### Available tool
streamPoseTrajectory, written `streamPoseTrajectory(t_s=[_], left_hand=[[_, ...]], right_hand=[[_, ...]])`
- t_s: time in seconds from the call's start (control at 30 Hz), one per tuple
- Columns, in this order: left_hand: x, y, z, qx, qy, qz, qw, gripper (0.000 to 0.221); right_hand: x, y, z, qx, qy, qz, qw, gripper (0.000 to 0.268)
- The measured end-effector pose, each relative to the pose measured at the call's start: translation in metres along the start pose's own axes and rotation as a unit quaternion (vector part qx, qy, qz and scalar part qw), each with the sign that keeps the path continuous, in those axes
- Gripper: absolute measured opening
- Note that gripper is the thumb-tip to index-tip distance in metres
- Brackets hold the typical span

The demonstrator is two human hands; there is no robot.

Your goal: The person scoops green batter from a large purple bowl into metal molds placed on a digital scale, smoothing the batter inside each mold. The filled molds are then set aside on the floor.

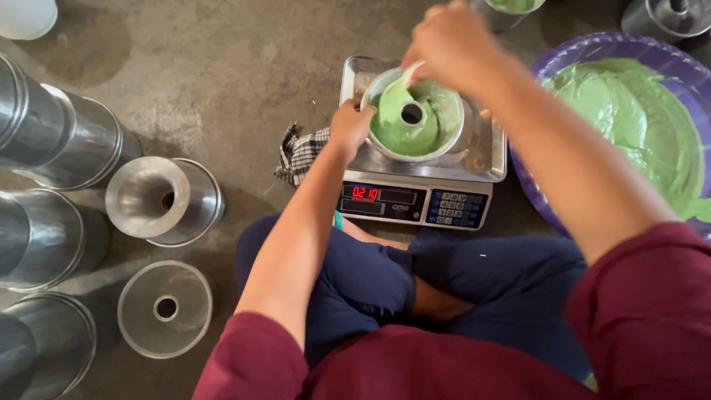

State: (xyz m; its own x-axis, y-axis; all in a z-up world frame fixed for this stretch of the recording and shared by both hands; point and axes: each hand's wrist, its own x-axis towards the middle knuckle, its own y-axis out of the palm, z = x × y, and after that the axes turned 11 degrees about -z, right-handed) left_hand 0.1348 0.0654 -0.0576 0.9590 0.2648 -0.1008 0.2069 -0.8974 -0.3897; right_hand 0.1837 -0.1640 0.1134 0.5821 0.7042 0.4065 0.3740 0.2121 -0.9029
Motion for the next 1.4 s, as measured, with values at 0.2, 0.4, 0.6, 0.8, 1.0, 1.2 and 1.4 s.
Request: streamPoseTrajectory(t_s=[0.2, 0.4, 0.6, 0.8, 1.0, 1.2, 1.4], left_hand=[[-0.028, 0.003, 0.016, -0.207, -0.139, 0.112, 0.962, 0.029], [-0.025, 0.004, 0.024, -0.108, -0.072, 0.067, 0.989, 0.039], [0.01, 0.004, 0.002, -0.019, -0.046, 0.061, 0.997, 0.036], [-0.034, 0.005, 0.039, -0.173, -0.241, 0.22, 0.929, 0.043], [0.015, 0.017, 0.009, 0.01, 0.007, 0.031, 0.999, 0.038], [-0.044, 0.011, 0.0, -0.248, -0.249, 0.143, 0.925, 0.046], [-0.051, 0.006, -0.044, -0.229, -0.202, 0.058, 0.951, 0.04]], right_hand=[[-0.019, 0.012, 0.003, -0.144, 0.231, 0.065, 0.96, 0.025], [-0.05, -0.016, 0.004, -0.028, 0.235, -0.005, 0.971, 0.015], [-0.029, -0.004, 0.022, -0.081, 0.225, 0.006, 0.971, 0.012], [-0.073, -0.023, 0.024, -0.059, 0.331, 0.04, 0.941, 0.016], [-0.051, -0.009, 0.033, -0.048, 0.301, 0.003, 0.952, 0.015], [-0.105, -0.034, 0.052, 0.022, 0.463, -0.015, 0.886, 0.016], [-0.119, -0.041, 0.065, 0.123, 0.477, -0.16, 0.855, 0.02]])
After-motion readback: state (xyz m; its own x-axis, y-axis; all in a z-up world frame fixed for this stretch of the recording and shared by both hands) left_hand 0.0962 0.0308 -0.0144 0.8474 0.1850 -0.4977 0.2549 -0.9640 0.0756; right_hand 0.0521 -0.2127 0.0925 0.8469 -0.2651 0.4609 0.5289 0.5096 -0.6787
